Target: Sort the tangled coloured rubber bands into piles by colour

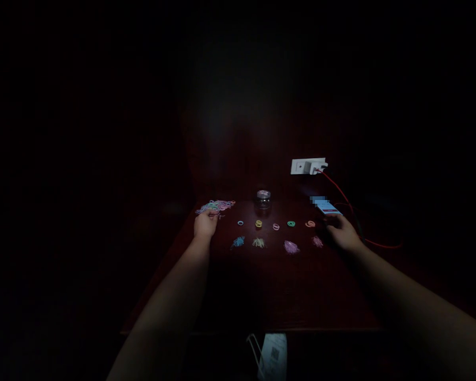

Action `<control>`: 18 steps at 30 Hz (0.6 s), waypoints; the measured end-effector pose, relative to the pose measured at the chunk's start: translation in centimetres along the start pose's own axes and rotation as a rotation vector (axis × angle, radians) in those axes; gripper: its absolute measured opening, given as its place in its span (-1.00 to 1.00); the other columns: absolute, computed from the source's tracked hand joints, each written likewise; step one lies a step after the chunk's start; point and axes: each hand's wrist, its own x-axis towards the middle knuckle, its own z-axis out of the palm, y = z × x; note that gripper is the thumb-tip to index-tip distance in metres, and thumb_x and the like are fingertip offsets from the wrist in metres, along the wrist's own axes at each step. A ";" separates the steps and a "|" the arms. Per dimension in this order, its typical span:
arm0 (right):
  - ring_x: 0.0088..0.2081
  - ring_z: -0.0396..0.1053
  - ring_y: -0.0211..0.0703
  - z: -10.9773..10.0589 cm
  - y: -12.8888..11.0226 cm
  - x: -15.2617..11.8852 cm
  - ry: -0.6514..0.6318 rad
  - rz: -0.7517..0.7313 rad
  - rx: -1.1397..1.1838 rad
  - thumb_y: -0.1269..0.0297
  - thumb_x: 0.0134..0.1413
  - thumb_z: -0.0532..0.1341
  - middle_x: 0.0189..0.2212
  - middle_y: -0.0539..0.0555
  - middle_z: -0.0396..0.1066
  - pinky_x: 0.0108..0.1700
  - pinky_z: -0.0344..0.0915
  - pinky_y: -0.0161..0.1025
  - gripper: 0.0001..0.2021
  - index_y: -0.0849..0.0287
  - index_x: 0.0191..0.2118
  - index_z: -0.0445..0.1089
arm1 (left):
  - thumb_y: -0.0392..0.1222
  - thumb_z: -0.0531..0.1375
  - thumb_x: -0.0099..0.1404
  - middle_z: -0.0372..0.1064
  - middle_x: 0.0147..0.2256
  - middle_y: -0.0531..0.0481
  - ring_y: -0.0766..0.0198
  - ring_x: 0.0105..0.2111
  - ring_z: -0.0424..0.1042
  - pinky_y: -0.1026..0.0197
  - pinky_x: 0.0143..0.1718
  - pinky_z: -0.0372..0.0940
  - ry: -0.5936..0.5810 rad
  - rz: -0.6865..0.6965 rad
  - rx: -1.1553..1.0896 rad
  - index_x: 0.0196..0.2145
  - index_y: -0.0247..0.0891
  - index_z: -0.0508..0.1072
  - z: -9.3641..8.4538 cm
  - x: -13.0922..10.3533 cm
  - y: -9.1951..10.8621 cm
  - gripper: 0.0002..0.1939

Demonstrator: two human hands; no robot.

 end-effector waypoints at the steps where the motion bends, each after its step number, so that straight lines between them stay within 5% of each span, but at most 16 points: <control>1: -0.08 0.43 0.02 -0.3 -0.2 -0.4 -0.021 0.024 -0.001 0.37 -0.11 0.14 -0.09 0.24 0.42 0.05 0.32 0.04 -0.64 0.21 -0.09 0.30 | -0.25 0.16 0.22 0.51 -0.31 -0.07 0.20 -0.30 0.50 0.18 -0.17 0.36 0.007 0.007 -0.027 -0.26 -0.26 0.51 0.0 0.0 0.0 -0.84; 7: 0.08 0.33 0.02 -1.9 -2.6 -4.0 -0.170 0.001 -0.059 0.41 -0.11 0.12 0.04 0.21 0.36 0.16 0.21 -0.02 -0.54 0.19 0.01 0.25 | -0.22 0.18 0.21 0.48 -0.34 -0.06 0.27 -0.36 0.49 0.21 -0.25 0.38 0.039 0.038 -0.172 -0.27 -0.30 0.44 0.4 -0.6 0.1 -0.86; 18: 0.04 0.32 -0.02 -2.2 -5.0 -5.8 -0.167 -0.228 -0.276 0.34 0.09 0.04 0.01 0.20 0.36 0.11 0.22 -0.07 -0.65 0.19 0.03 0.26 | -0.20 0.18 0.22 0.49 -0.26 -0.06 0.28 -0.25 0.50 0.22 -0.14 0.40 -0.071 0.268 -0.324 -0.25 -0.28 0.39 0.7 -2.5 3.8 -0.86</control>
